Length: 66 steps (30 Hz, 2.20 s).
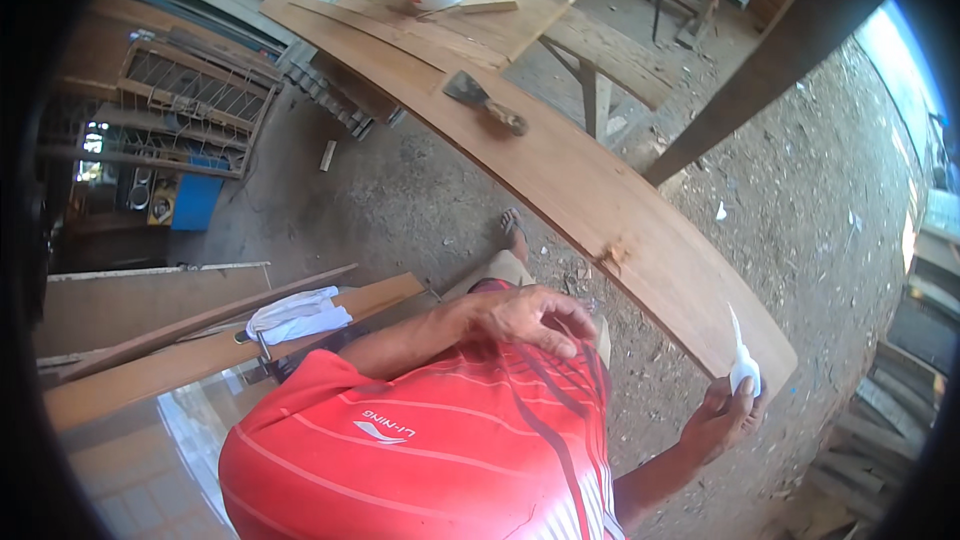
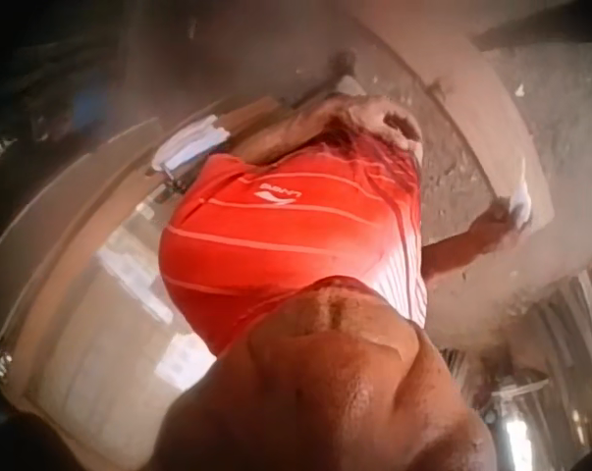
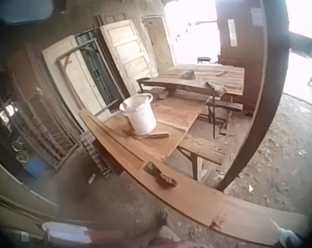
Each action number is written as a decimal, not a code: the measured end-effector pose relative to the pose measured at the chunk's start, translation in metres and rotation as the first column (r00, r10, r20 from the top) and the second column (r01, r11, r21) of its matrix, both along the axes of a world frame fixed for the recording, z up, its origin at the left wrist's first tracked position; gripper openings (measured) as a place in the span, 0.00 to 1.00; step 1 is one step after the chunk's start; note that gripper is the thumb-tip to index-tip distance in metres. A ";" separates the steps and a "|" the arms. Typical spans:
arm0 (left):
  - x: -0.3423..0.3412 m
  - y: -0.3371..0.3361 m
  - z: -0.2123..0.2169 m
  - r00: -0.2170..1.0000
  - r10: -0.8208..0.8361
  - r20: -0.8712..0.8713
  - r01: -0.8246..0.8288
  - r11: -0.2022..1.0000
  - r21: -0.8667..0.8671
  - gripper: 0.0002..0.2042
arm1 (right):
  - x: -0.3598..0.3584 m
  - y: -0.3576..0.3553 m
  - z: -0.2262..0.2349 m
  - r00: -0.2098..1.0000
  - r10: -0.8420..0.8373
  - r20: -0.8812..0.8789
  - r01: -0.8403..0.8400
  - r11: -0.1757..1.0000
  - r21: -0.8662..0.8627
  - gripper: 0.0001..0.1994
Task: The person applies glue from a small bottle to a long wooden plank and a small wooden block, then uses a putty knife to spread the glue and joins the block to the plank.
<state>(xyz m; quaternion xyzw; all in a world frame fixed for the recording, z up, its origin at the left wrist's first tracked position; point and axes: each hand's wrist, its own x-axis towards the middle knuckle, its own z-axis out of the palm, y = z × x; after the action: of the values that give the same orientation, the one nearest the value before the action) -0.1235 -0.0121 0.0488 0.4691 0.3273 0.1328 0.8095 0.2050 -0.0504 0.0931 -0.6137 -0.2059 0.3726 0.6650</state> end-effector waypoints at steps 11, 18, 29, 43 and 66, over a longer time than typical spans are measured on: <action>-0.233 0.103 0.020 0.433 0.892 -0.129 -0.127 0.202 0.971 0.25 | -0.140 0.093 -0.005 0.977 0.208 0.042 -0.211 0.973 0.090 0.11; -0.323 0.181 -0.025 0.407 0.850 -0.335 0.301 0.222 0.927 0.45 | -0.271 0.150 0.002 0.960 0.279 0.014 -0.279 0.953 0.116 0.14; -0.334 0.204 -0.018 0.523 0.727 -0.445 0.268 0.355 0.896 0.46 | -0.336 0.212 0.016 0.956 0.287 0.058 -0.290 0.955 0.063 0.15; -0.325 0.211 -0.015 0.452 0.777 -0.439 0.279 0.345 0.896 0.45 | -0.310 0.234 0.013 0.944 0.327 0.036 -0.329 0.934 0.138 0.14; -0.306 0.183 -0.019 0.403 0.781 -0.477 0.258 0.404 0.878 0.45 | -0.290 0.248 0.012 0.921 0.384 0.068 -0.390 0.910 0.143 0.15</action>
<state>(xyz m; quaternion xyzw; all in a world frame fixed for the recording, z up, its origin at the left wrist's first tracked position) -0.4295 0.1711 0.0296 0.7274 0.6549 0.1752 0.1062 -0.0855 0.1973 0.1055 -0.5147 -0.3643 0.4680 0.6192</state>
